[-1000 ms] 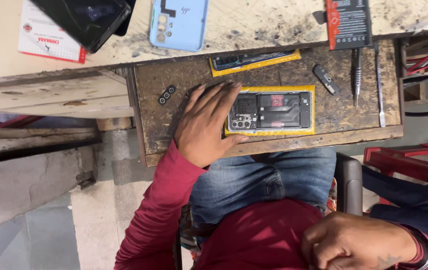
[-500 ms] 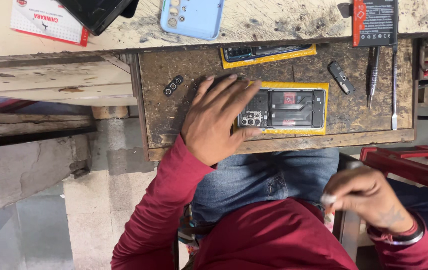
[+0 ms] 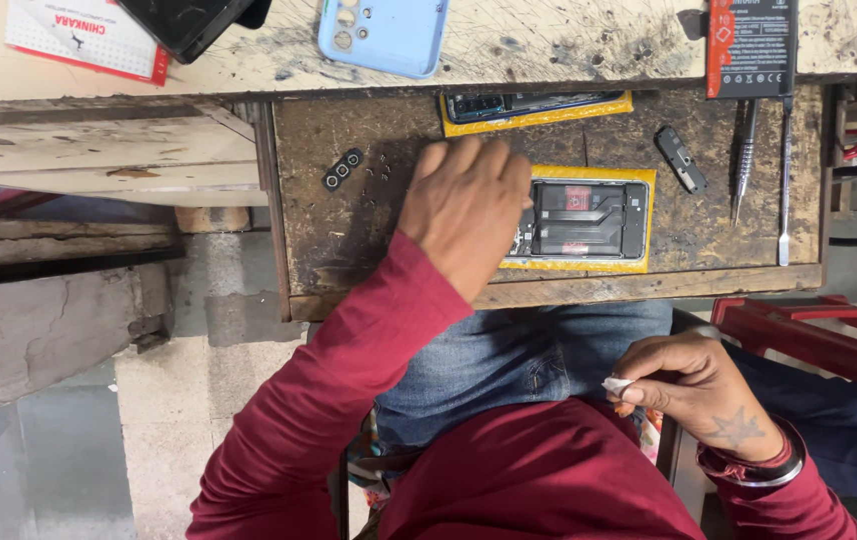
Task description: The person disassembles a smartphone using a screwdriver, cleans the interior with a toothbrush, and reassembles the device by tightening screws. The phone is handled throughout, with tools used for opening and closing the case.
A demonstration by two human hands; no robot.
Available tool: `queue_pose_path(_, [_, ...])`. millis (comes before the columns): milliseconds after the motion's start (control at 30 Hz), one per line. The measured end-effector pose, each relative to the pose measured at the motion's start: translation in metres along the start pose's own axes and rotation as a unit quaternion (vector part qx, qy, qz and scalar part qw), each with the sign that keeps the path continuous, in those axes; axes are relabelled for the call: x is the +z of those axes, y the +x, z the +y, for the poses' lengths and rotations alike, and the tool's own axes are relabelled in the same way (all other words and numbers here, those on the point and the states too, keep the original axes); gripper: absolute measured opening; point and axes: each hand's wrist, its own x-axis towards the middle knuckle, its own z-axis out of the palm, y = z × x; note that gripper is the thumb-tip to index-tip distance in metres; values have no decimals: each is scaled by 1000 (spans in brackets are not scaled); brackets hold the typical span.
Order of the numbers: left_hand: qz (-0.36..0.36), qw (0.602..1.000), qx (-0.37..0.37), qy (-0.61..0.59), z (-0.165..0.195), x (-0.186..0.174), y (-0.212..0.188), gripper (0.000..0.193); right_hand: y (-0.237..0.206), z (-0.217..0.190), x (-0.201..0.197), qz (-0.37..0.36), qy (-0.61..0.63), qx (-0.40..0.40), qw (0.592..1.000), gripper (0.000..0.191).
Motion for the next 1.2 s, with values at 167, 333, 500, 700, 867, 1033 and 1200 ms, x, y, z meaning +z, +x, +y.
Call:
queue_pose_path(167, [31, 991, -104, 83, -16, -25, -33, 12, 1, -27, 8, 102, -63, -10, 993, 15])
queue_pose_path(333, [15, 994, -102, 31, -22, -27, -57, 40, 20, -79, 30, 232, -310, -99, 917, 19])
queue_pose_path(500, [-82, 992, -12, -100, -31, -18, -49, 91, 58, -116, 66, 247, -486, -199, 814, 10])
queue_pose_path(700, [-93, 987, -12, -127, -35, -16, -50, 91, 104, -122, 89, 151, -611, -341, 698, 33])
queue_pose_path(867, [-88, 988, -4, -125, -37, -15, -51, 87, 118, -119, 95, 105, -651, -356, 662, 41])
queue_pose_path(1033, [-85, 989, -6, -120, -37, -14, -52, 85, 111, -140, 90, 87, -713, -346, 604, 36])
queue_pose_path(1200, [-90, 988, -7, -127, -37, -12, -53, 86, 97, -155, 80, 171, -723, -263, 615, 30])
